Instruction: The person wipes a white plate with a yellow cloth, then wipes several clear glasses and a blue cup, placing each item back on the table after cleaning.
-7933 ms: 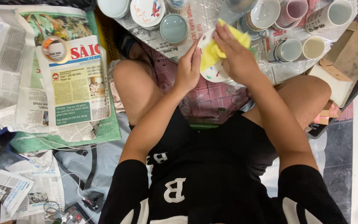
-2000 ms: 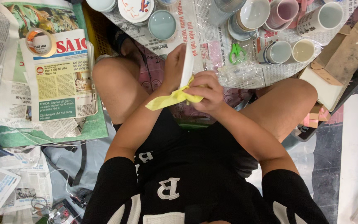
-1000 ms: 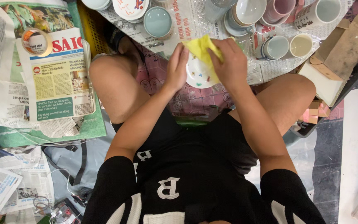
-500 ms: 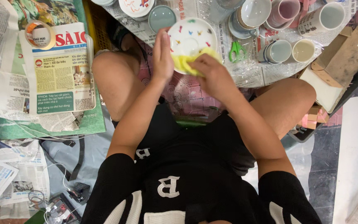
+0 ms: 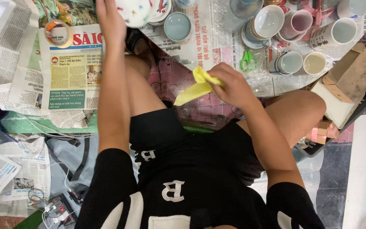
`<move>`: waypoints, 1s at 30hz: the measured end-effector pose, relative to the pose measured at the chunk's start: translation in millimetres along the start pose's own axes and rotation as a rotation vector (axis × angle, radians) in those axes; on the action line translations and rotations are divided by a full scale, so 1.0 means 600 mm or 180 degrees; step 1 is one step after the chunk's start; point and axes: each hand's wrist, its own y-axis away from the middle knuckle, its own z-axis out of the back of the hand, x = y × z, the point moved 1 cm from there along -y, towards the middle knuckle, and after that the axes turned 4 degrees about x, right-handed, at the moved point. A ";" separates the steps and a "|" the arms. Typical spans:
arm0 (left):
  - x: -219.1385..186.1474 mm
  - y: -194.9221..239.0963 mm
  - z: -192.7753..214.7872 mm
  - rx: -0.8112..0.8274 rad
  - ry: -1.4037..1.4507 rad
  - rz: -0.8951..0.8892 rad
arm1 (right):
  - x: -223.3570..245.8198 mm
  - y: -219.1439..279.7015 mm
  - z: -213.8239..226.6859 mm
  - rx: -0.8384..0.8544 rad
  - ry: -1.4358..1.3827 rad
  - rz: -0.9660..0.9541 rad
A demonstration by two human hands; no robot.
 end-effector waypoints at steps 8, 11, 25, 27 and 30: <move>0.056 -0.076 0.009 0.0561 -0.1799 0.0054 | 0.003 -0.013 -0.010 0.0424 0.0028 -0.0154; 0.068 -0.070 0.001 0.0589 -0.1509 0.0350 | 0.001 -0.014 -0.011 0.0421 0.0102 -0.0302; 0.062 -0.065 -0.026 0.0760 -0.1651 0.0045 | -0.001 -0.018 -0.021 0.0650 -0.0016 -0.0276; 0.046 -0.057 -0.028 0.0795 -0.1550 -0.0609 | -0.001 -0.019 -0.022 0.0658 -0.0021 -0.0284; 0.032 -0.052 -0.030 0.0715 -0.1701 -0.0174 | -0.002 -0.020 -0.023 0.0671 -0.0003 -0.0319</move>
